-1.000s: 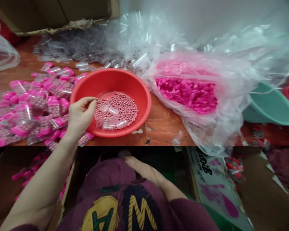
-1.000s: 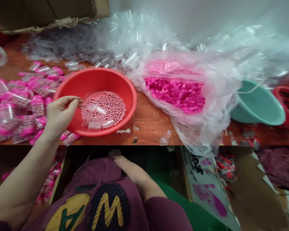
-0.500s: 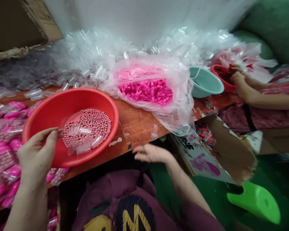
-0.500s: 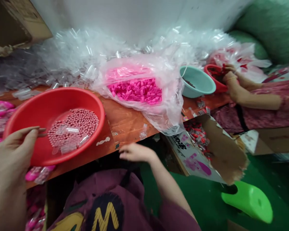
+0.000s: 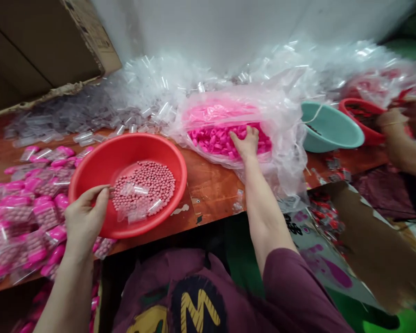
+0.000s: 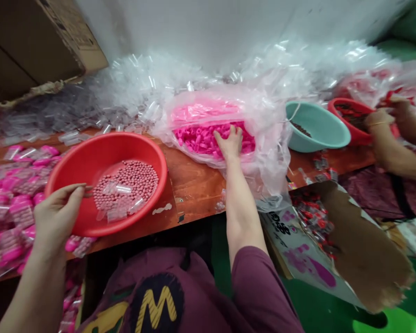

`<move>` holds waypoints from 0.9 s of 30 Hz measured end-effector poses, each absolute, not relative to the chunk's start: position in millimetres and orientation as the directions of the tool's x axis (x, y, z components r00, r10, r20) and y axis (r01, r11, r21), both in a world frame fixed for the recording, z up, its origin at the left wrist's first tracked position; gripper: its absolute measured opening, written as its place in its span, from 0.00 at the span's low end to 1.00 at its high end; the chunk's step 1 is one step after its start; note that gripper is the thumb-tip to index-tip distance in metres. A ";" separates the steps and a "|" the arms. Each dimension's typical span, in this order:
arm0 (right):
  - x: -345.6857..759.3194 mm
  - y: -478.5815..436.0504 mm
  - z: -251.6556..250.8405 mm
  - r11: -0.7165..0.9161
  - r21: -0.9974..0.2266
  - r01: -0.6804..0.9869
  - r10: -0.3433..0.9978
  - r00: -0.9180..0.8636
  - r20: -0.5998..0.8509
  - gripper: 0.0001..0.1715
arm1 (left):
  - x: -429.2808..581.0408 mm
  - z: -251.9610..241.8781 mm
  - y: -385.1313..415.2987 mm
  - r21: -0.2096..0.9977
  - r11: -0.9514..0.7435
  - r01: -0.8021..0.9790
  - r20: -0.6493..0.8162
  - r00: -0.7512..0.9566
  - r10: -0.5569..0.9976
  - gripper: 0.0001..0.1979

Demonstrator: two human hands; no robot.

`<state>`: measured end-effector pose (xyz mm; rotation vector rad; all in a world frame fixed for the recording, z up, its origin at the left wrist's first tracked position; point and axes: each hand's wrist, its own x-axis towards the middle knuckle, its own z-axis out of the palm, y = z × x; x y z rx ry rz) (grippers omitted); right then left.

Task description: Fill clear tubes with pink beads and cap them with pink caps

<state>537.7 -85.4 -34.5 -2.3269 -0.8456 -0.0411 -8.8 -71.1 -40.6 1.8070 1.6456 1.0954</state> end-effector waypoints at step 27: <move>428.3 -151.2 -88.5 -0.060 -0.189 0.980 0.950 0.114 0.291 0.42 | -3.8 11.7 -61.8 0.688 -0.303 0.659 0.074 0.351 0.933 0.12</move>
